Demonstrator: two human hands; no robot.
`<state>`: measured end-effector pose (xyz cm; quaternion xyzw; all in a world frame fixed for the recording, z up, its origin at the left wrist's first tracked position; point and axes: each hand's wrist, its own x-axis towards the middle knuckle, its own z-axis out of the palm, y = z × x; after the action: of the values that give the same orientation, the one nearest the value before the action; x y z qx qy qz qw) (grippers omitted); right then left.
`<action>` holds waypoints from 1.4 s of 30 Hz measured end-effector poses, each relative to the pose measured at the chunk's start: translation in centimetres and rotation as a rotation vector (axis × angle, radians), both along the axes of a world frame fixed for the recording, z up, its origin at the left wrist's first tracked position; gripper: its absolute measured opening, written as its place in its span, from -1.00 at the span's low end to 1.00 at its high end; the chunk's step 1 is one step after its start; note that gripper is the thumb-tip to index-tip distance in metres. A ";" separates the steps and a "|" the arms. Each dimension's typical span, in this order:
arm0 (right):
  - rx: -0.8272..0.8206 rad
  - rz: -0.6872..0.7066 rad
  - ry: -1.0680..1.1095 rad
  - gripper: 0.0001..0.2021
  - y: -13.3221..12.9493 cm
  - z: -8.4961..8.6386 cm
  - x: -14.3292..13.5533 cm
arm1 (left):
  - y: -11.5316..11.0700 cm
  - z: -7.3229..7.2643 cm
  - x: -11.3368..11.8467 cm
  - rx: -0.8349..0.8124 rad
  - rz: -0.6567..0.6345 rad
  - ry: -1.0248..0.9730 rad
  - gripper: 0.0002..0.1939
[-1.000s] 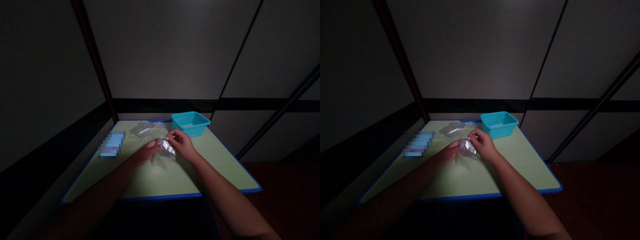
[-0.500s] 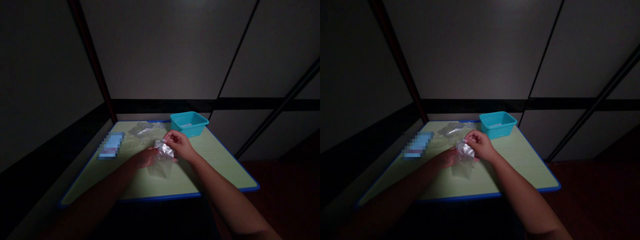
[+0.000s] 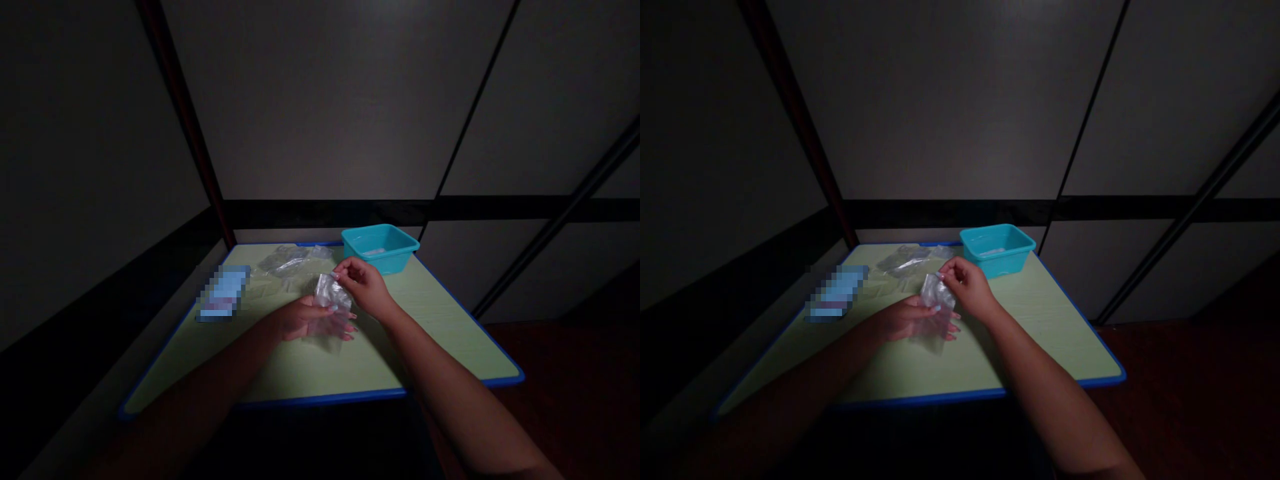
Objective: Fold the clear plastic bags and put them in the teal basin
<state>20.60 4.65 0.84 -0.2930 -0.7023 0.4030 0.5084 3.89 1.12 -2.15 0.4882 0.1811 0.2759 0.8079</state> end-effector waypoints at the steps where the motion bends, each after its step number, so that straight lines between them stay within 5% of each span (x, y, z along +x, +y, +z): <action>1: -0.015 -0.014 0.009 -0.74 0.2 0.0 0.1 | 0.0 -0.1 0.0 -0.009 0.003 -0.006 -0.72; 8: -0.159 0.023 -0.220 -0.58 0.7 -0.1 0.6 | 0.0 -0.6 0.1 -0.064 0.010 0.054 -0.74; 22: 0.359 -0.129 -0.590 -0.77 -0.6 0.9 1.3 | 0.0 -0.3 -0.5 -0.067 -0.015 0.189 -0.55; 28: 0.411 -0.152 -0.656 -0.83 -0.4 1.3 2.0 | 0.0 -0.3 -0.5 -0.098 -0.024 0.188 -0.56; 36: 0.388 -0.278 -0.662 -0.82 0.7 2.0 3.9 | 0.0 0.0 -0.5 -0.020 0.156 0.217 -0.46; 42: 0.391 -0.420 -0.770 -0.78 1.2 2.1 4.8 | 0.3 0.0 -0.5 -0.021 0.254 0.220 -0.57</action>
<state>25.36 5.88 2.94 -0.4556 -0.8278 0.0139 0.3272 3.35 1.44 -2.12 0.4802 0.3317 0.3188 0.7468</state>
